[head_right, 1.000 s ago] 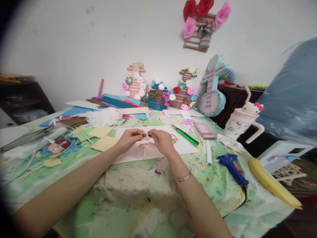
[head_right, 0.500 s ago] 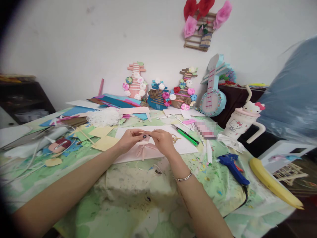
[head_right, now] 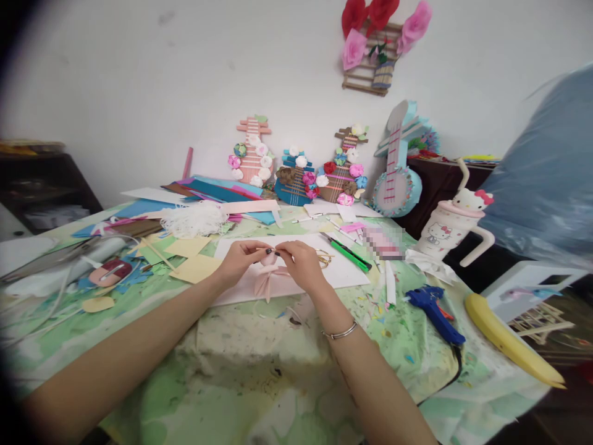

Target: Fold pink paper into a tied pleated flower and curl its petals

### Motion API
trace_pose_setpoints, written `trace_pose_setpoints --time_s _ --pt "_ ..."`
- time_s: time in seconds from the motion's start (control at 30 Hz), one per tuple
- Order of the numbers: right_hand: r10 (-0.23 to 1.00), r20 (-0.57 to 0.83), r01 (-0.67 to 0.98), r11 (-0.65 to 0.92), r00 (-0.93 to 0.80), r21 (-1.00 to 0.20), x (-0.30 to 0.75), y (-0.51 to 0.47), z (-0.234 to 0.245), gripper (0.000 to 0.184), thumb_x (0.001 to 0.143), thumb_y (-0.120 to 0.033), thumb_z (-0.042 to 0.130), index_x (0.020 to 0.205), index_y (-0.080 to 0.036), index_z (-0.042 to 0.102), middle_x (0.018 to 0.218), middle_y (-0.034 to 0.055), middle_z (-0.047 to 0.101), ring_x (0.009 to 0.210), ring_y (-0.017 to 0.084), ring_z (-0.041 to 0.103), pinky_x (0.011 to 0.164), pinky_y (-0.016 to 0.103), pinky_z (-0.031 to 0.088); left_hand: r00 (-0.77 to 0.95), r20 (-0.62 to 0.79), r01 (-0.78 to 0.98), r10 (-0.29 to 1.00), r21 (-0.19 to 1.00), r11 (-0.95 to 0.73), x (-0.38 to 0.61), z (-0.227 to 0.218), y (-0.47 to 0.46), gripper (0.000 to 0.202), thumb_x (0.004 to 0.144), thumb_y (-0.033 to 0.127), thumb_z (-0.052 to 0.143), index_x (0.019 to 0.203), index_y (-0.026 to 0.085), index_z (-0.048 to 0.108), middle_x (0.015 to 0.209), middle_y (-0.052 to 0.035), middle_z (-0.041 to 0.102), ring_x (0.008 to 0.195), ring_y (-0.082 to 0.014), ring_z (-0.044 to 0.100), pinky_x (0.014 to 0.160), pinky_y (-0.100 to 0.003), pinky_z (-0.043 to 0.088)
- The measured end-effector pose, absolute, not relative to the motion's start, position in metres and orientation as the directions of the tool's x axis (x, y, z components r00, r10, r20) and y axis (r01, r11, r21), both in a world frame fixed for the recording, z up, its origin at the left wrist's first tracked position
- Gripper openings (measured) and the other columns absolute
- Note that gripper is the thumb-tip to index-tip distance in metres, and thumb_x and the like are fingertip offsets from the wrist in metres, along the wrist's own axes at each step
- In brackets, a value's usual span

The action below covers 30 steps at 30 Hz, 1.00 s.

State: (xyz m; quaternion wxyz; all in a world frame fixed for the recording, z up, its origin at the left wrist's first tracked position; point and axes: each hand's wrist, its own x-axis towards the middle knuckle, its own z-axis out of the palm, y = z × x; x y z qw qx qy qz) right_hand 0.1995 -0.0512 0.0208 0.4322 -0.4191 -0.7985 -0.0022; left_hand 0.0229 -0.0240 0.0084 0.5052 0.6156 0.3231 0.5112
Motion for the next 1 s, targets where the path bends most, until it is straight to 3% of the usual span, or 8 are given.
trace_pose_setpoints --time_s 0.37,0.5,0.7,1.0 --pt "0.619 0.704 0.723 0.655 -0.348 -0.218 0.1994 -0.0493 0.0187 0.019 0.089 -0.018 0.044 0.09 -0.02 0.063 0.085 0.0055 0.067 0.083 0.018 0.056 0.077 0.03 0.038 0.26 0.363 -0.067 0.895 0.931 -0.358 0.0238 0.005 -0.0234 0.024 0.063 0.029 0.072 0.08 0.011 0.071 0.074 -0.0071 0.071 0.062 -0.015 0.062 0.06 -0.026 0.048" --pt "0.629 0.692 0.73 0.649 -0.355 -0.215 0.1977 -0.0507 0.0203 0.02 0.09 -0.017 0.043 0.091 -0.02 0.062 0.085 0.0058 0.066 0.084 0.018 0.056 0.076 0.031 0.036 0.244 0.402 -0.016 0.882 0.911 -0.411 0.0243 0.005 -0.0241 0.022 0.064 0.028 0.069 0.079 0.012 0.071 0.074 -0.0065 0.071 0.061 -0.0143 0.06 0.059 -0.025 0.047" --pt "0.646 0.677 0.731 0.641 -0.351 -0.233 0.195 -0.0525 0.022 0.015 0.088 -0.019 0.045 0.085 -0.018 0.06 0.08 0.0051 0.062 0.08 0.017 0.054 0.072 0.03 0.034 0.208 0.552 0.173 0.807 0.792 -0.586 0.025 0.0082 -0.0294 0.013 0.065 0.022 0.064 0.074 0.015 0.072 0.069 -0.0029 0.07 0.058 -0.0115 0.053 0.056 -0.023 0.041" --pt "0.654 0.679 0.734 0.632 -0.334 -0.247 0.1951 -0.0552 0.0238 0.008 0.085 -0.016 0.049 0.084 -0.018 0.057 0.081 0.0025 0.062 0.078 0.016 0.054 0.072 0.03 0.029 0.263 0.541 0.176 0.799 0.787 -0.591 0.0243 0.0089 -0.0301 0.016 0.068 0.026 0.064 0.076 0.015 0.071 0.071 -0.0039 0.069 0.059 -0.0117 0.053 0.057 -0.022 0.041"
